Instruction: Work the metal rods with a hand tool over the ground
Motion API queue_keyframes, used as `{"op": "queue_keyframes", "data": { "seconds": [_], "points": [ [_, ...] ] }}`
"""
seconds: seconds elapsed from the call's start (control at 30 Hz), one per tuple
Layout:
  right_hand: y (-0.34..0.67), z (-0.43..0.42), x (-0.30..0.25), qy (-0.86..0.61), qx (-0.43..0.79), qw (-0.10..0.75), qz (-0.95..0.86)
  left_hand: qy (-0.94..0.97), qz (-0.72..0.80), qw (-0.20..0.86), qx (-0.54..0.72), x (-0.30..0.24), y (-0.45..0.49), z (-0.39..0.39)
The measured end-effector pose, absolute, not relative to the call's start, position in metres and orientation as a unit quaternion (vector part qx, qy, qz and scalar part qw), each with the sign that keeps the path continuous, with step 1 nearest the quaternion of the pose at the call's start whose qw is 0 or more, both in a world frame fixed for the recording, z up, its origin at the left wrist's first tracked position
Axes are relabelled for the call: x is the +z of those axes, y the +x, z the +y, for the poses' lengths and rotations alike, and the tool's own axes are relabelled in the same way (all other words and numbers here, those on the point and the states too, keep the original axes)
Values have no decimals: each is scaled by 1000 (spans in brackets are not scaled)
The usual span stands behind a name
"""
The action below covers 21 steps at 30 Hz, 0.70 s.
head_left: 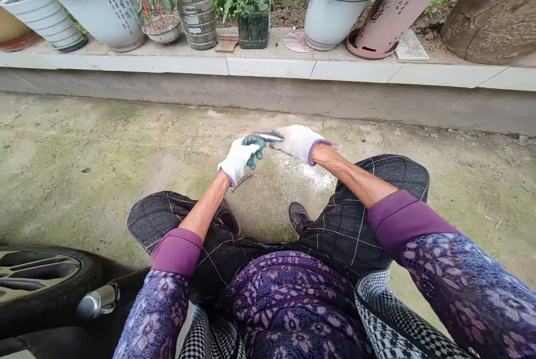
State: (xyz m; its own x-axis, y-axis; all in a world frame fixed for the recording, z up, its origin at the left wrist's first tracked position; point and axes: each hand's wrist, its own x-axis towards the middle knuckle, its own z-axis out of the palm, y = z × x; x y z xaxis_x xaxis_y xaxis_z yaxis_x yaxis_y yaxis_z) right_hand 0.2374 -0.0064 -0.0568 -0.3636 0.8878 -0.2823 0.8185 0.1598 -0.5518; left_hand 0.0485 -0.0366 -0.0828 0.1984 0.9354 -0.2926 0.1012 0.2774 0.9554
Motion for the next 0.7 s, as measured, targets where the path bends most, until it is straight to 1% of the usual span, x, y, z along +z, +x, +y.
{"op": "queue_keyframes", "data": {
  "seconds": [0.03,0.1,0.27,0.37,0.43,0.57,0.63,0.7],
  "points": [
    [236,-4,-55,-572,297,64,-762,475,520,609,364,-82,48,-36],
    [233,-2,-50,-572,301,104,-756,453,506,627,382,-80,47,-37],
    [235,-6,-35,-571,430,186,-674,446,501,643,370,-81,46,-40],
    [241,-12,-26,-546,495,196,-646,454,517,632,356,-86,45,-39],
    [245,-17,-23,-498,536,161,-662,474,532,605,357,-89,44,-36],
    [254,-26,-29,-450,574,43,-683,554,521,561,326,-91,40,-34],
    [259,-30,-36,-448,569,3,-689,578,514,559,297,-88,39,-35],
    [262,-34,-43,-463,521,-8,-717,571,531,561,278,-84,40,-37]
  ]
}}
